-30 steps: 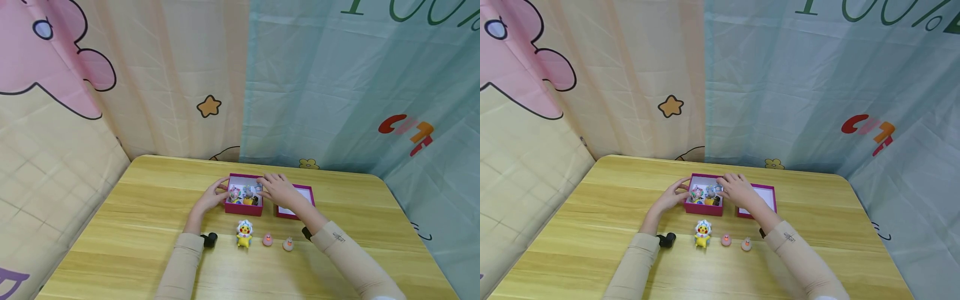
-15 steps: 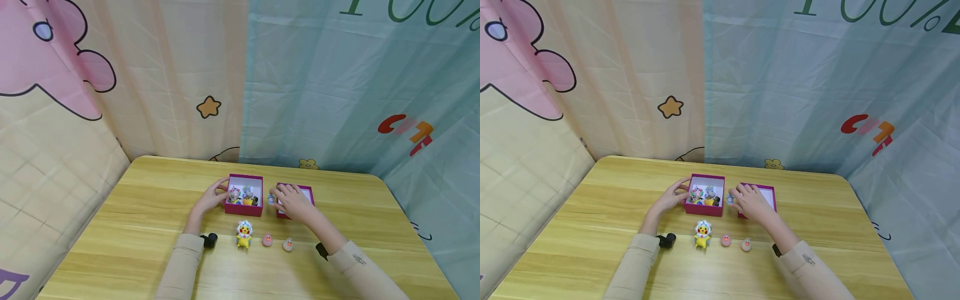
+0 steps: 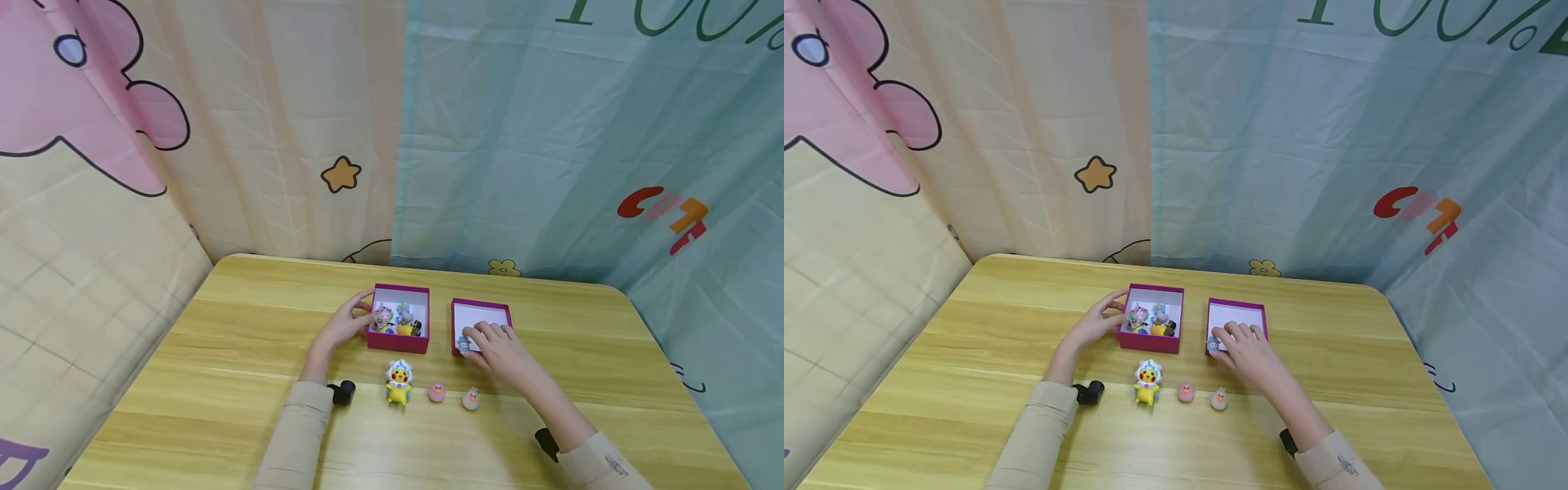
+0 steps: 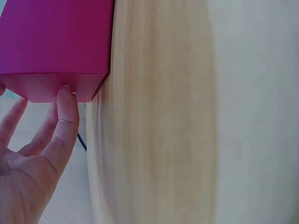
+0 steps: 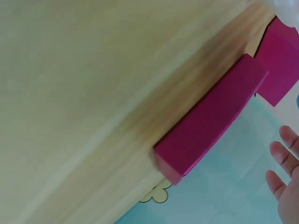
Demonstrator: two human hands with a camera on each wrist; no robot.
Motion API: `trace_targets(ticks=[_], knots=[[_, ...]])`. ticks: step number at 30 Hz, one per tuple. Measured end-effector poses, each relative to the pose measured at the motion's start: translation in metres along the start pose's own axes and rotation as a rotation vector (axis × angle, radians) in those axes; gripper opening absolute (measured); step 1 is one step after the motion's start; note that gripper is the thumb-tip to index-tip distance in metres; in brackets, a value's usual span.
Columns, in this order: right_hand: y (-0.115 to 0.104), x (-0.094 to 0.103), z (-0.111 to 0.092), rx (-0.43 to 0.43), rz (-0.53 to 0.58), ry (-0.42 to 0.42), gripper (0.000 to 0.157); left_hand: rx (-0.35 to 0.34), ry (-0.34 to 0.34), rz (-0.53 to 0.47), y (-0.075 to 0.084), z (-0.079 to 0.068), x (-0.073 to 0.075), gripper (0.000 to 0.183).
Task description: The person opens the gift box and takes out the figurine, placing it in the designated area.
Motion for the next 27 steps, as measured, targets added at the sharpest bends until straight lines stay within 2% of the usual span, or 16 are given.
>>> trace_targets(ticks=[3, 5, 14, 23, 27], knots=[[0.001, -0.001, -0.011, 0.001, 0.01, 0.038, 0.035, 0.004, -0.001, -0.001, 0.0, 0.0, 0.0, 0.057], [0.003, -0.003, -0.019, -0.005, 0.019, 0.053, 0.034, -0.002, 0.011, 0.005, -0.007, 0.004, 0.0, 0.057], [0.013, -0.013, -0.048, -0.053, 0.02, 0.028, 0.034, 0.007, 0.006, 0.001, -0.008, 0.004, 0.0, 0.058], [0.017, -0.02, -0.071, -0.08, 0.012, -0.017, 0.034, 0.021, -0.042, -0.026, 0.014, -0.008, -0.002, 0.059], [0.017, -0.022, -0.08, -0.088, -0.001, -0.027, 0.033, 0.016, -0.03, -0.021, 0.008, -0.005, -0.001, 0.058]])
Point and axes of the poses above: each hand's wrist, its own z-axis towards the middle knuckle, its own x-axis out of the back of the hand, y = z × x, the point moved 7 cm from there along z, towards the middle knuckle, and after that the axes turned 2 degrees about z, right-handed, at the moved point
